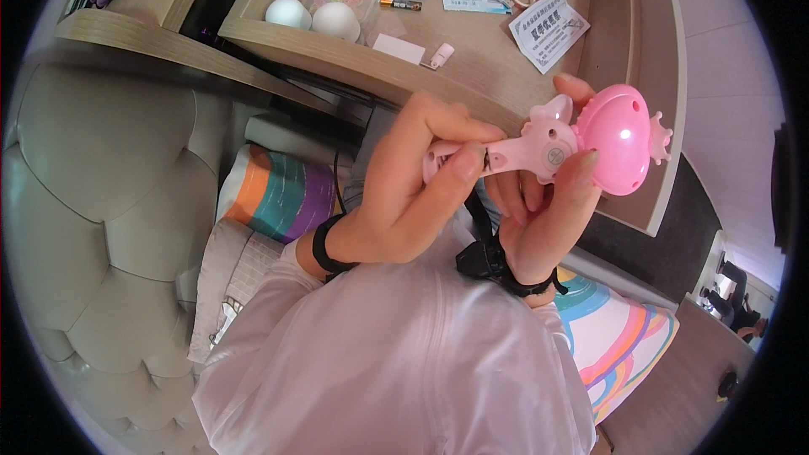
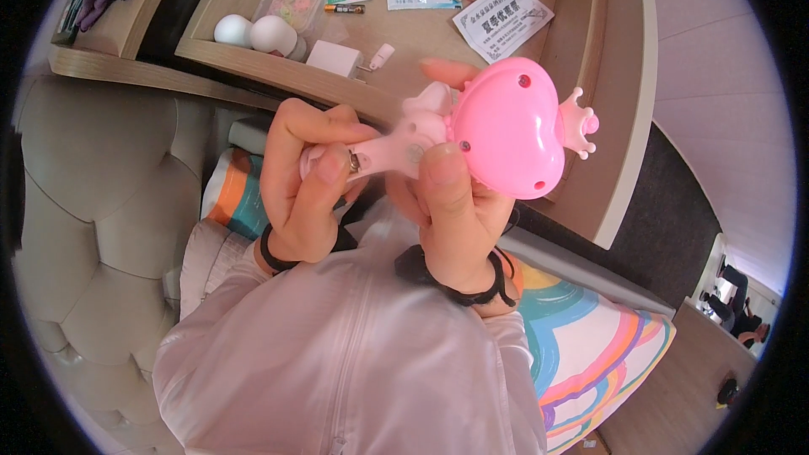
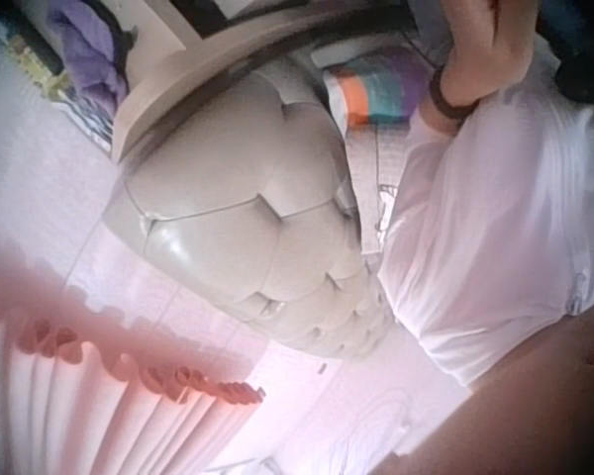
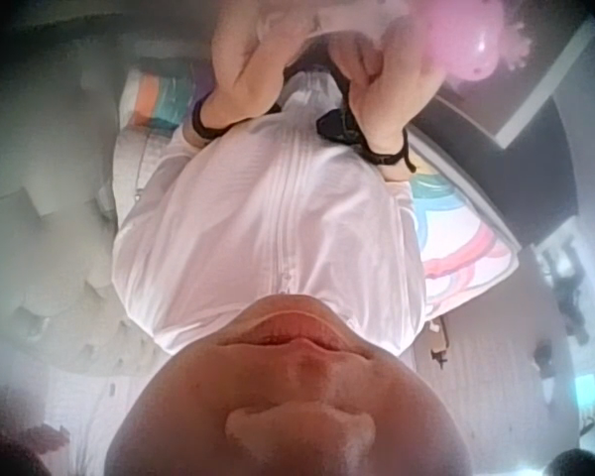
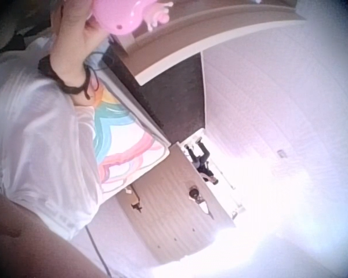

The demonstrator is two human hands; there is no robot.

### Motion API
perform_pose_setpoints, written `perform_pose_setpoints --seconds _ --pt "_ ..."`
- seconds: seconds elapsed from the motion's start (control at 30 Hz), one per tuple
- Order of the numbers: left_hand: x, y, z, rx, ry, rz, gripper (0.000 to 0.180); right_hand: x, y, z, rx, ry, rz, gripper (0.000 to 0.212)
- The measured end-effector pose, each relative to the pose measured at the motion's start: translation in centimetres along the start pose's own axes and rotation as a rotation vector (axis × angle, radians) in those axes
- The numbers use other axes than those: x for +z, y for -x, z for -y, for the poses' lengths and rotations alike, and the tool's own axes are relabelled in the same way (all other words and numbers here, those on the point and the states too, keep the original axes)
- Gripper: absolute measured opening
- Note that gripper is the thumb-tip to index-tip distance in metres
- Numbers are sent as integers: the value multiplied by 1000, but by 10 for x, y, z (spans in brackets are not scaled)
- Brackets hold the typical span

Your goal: The person uses a pair of tweezers to clean or repair the internal compartment of a pink toy wand while sitting at a desk.

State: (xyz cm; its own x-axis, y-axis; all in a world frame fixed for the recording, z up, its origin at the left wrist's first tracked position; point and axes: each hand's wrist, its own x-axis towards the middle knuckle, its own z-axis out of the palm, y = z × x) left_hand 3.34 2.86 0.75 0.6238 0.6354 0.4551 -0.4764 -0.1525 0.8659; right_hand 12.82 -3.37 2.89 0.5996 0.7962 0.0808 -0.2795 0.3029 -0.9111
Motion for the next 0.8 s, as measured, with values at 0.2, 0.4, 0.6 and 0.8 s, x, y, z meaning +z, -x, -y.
perform_pose_setpoints --seconds 0.2,0.4,0.6,0.8 --pt "1 0 -1 -6 27 -6 14 -10 0 -2 -18 -227 123 57" --pt "0 0 -2 -35 0 -12 13 -2 0 -1 -6 -23 25 61" --pt "3 -1 -1 -6 11 -63 10 1 -1 0 11 11 1 58" --pt "1 -1 5 41 -39 -70 6 0 -1 -1 0 6 21 57"
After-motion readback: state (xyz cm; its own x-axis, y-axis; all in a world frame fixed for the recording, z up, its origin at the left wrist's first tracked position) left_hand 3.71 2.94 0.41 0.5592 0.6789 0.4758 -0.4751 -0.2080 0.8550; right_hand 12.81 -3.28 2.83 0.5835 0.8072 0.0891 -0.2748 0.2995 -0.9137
